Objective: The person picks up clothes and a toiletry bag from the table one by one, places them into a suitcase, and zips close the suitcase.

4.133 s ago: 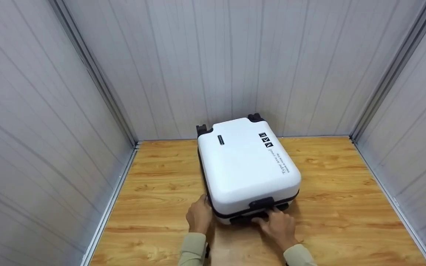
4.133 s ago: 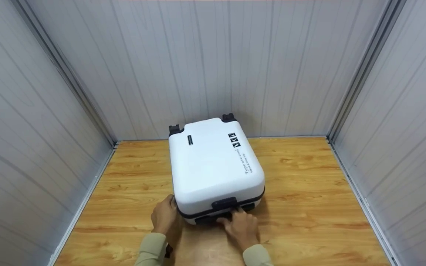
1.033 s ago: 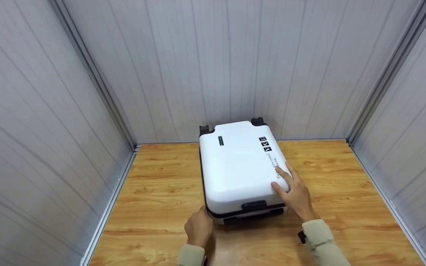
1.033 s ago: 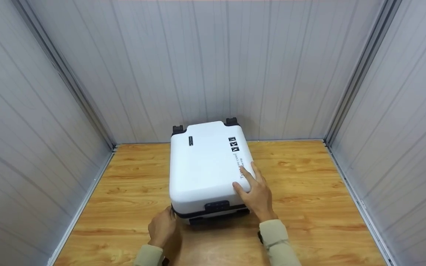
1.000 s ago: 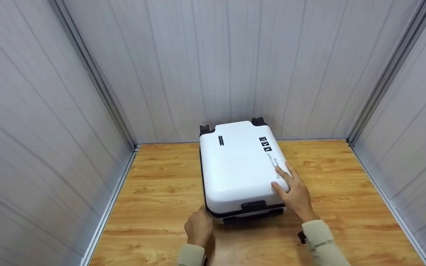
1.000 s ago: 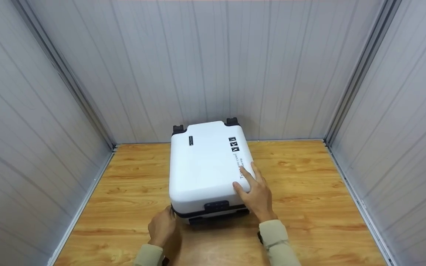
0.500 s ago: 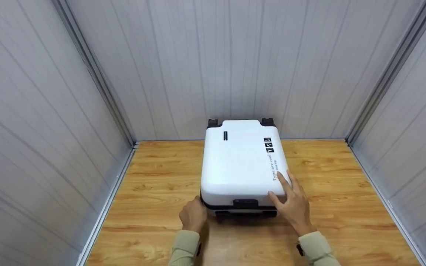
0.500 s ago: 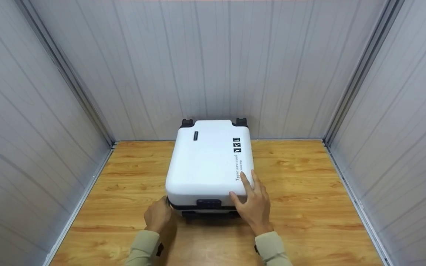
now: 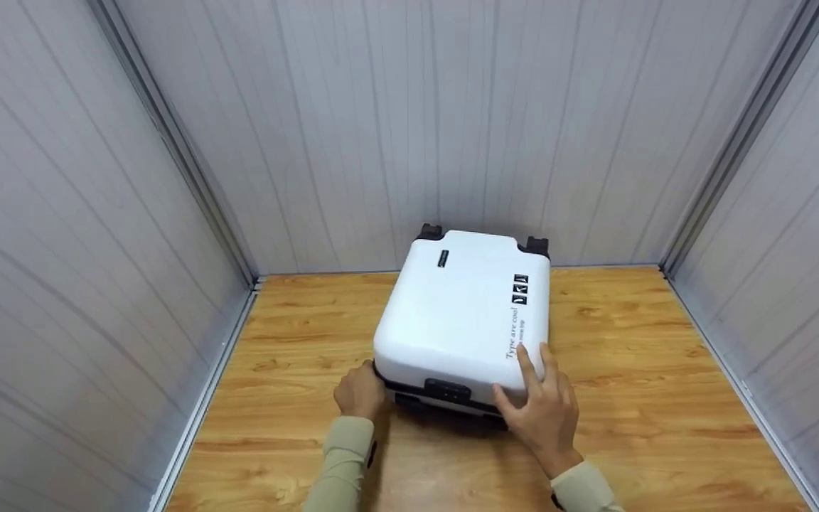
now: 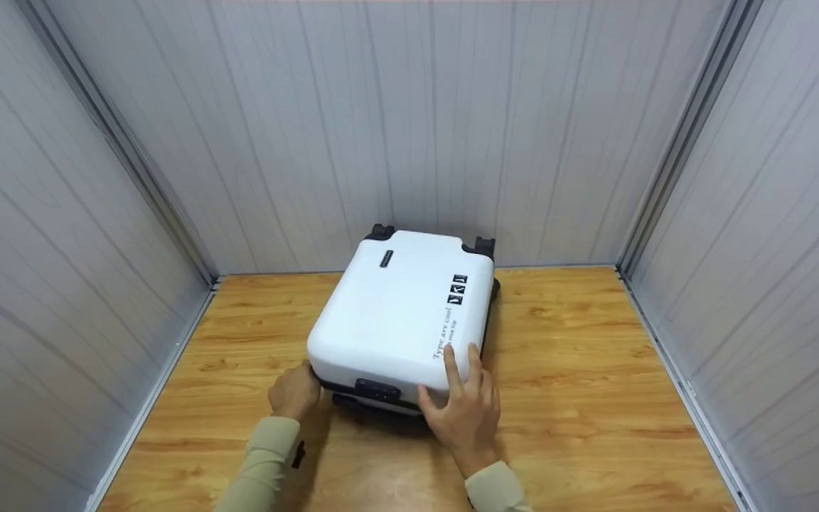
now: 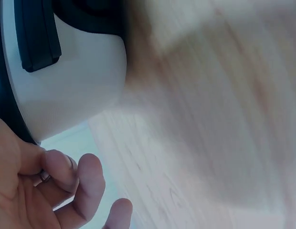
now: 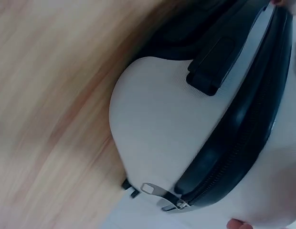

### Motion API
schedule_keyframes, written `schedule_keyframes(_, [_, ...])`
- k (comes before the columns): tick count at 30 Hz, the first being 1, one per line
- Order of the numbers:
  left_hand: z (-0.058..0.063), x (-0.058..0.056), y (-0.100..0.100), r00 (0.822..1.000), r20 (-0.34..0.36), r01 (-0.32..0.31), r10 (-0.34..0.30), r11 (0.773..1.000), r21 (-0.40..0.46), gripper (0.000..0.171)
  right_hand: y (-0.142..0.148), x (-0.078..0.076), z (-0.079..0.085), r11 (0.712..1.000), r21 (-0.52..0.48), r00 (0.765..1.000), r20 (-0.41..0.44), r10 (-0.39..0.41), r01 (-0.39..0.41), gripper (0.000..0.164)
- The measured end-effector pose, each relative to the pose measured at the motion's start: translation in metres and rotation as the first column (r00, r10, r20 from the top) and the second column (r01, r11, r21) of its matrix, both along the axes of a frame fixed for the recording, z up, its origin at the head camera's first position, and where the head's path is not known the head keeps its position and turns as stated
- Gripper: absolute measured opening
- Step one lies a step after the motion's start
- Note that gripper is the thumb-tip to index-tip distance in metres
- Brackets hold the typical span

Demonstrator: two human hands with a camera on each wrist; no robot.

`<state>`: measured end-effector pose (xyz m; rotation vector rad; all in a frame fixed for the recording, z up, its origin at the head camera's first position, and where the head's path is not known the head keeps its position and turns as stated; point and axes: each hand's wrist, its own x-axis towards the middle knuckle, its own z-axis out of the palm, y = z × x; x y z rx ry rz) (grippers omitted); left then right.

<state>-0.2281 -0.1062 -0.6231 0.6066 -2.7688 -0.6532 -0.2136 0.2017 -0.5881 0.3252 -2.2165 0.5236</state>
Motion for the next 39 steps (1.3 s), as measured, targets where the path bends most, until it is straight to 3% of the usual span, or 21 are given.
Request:
schedule_keyframes(6, [0.004,-0.008,-0.013,0.998,0.041,0.045,-0.045,0.999,-0.021,0.015,-0.008,0.018,0.000,0.999,0.046,1.000,-0.001,-0.006,0.006,0.079])
schedule_keyframes(17, [0.011,-0.026,-0.031,0.993,0.108,0.062,-0.055,0.996,-0.060,0.017,-0.022,0.038,-0.002,0.996,0.083,0.999,0.013,0.040,-0.041,0.084])
schedule_keyframes(22, [0.008,-0.027,-0.034,0.996,0.087,0.042,-0.035,0.996,-0.077,0.014,-0.024,0.023,0.000,0.986,0.109,0.991,-0.017,0.131,-0.128,0.082])
schedule_keyframes(26, [0.006,-0.025,-0.034,0.997,0.070,0.016,-0.013,0.998,-0.056,0.019,-0.028,0.002,0.003,0.959,0.104,0.960,-0.068,0.273,-0.265,0.081])
schedule_keyframes(28, [0.005,-0.024,-0.033,0.998,0.060,0.012,-0.010,0.999,-0.045,0.021,-0.032,-0.005,0.004,0.950,0.117,0.947,-0.104,0.303,-0.291,0.082])
schedule_keyframes(34, [0.007,-0.019,-0.030,1.000,-0.012,-0.027,0.026,0.998,-0.053,0.022,-0.040,-0.010,0.003,0.964,0.181,0.962,-0.155,0.223,-0.195,0.092])
schedule_keyframes(39, [0.008,-0.014,-0.029,0.998,-0.046,-0.044,0.042,0.998,-0.046,0.022,-0.044,-0.009,0.003,0.974,0.156,0.971,-0.149,0.187,-0.163,0.091])
